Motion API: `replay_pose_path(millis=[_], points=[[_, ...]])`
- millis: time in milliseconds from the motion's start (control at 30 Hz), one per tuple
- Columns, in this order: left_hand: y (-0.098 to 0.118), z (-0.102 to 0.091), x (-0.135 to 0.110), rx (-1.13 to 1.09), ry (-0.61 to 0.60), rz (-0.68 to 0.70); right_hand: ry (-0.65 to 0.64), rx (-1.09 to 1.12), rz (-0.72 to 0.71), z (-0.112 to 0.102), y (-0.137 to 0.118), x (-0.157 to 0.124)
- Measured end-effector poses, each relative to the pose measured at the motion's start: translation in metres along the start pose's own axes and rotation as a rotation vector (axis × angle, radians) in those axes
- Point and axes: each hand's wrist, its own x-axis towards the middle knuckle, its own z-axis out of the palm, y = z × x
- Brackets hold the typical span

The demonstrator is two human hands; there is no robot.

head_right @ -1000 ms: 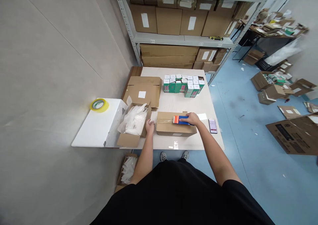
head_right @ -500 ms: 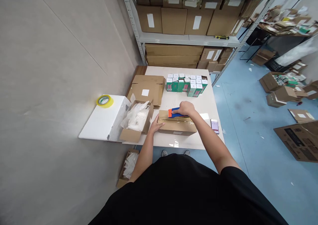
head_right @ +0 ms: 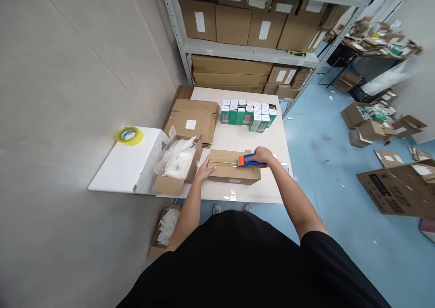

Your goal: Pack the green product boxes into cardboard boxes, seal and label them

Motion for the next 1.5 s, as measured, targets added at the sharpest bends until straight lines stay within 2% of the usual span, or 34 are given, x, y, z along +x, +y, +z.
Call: replay_pose_path(millis=[267,400,533,667,733,800,900,967,1100,1333,1400,1500], points=[[0.002,-0.008,0.005,0.044,-0.036,-0.02,0.057,0.002,0.132,0.016,0.076,-0.021],[0.004,-0.008,0.007,0.056,0.001,-0.021,0.093,0.03,0.206,0.025,0.112,-0.027],[0.009,-0.008,0.004,0.051,0.061,-0.026,0.069,0.108,0.234,0.041,0.128,-0.026],[0.016,-0.008,0.005,0.05,0.023,-0.015,0.062,0.177,0.243,0.055,0.136,-0.022],[0.021,-0.006,0.01,0.096,0.012,-0.052,0.049,0.209,0.242,0.062,0.142,-0.02],[0.026,0.0,0.017,0.182,0.061,-0.129,0.034,0.253,0.228,0.068,0.149,-0.018],[0.032,0.014,0.028,0.289,0.18,-0.216,0.014,0.315,0.187,0.077,0.16,-0.015],[0.035,0.025,0.034,0.321,0.202,-0.227,0.014,0.345,0.169,0.081,0.17,-0.015],[0.04,0.057,0.038,0.382,0.181,-0.233,0.03,0.437,0.186,0.086,0.202,-0.022],[0.052,0.143,0.04,0.548,0.063,-0.19,-0.066,0.579,0.276,0.085,0.282,-0.06],[0.054,0.157,0.042,0.582,0.05,-0.179,-0.082,0.58,0.271,0.086,0.292,-0.066],[0.056,0.163,0.041,0.623,0.049,-0.163,-0.03,0.545,0.255,0.093,0.293,-0.066]])
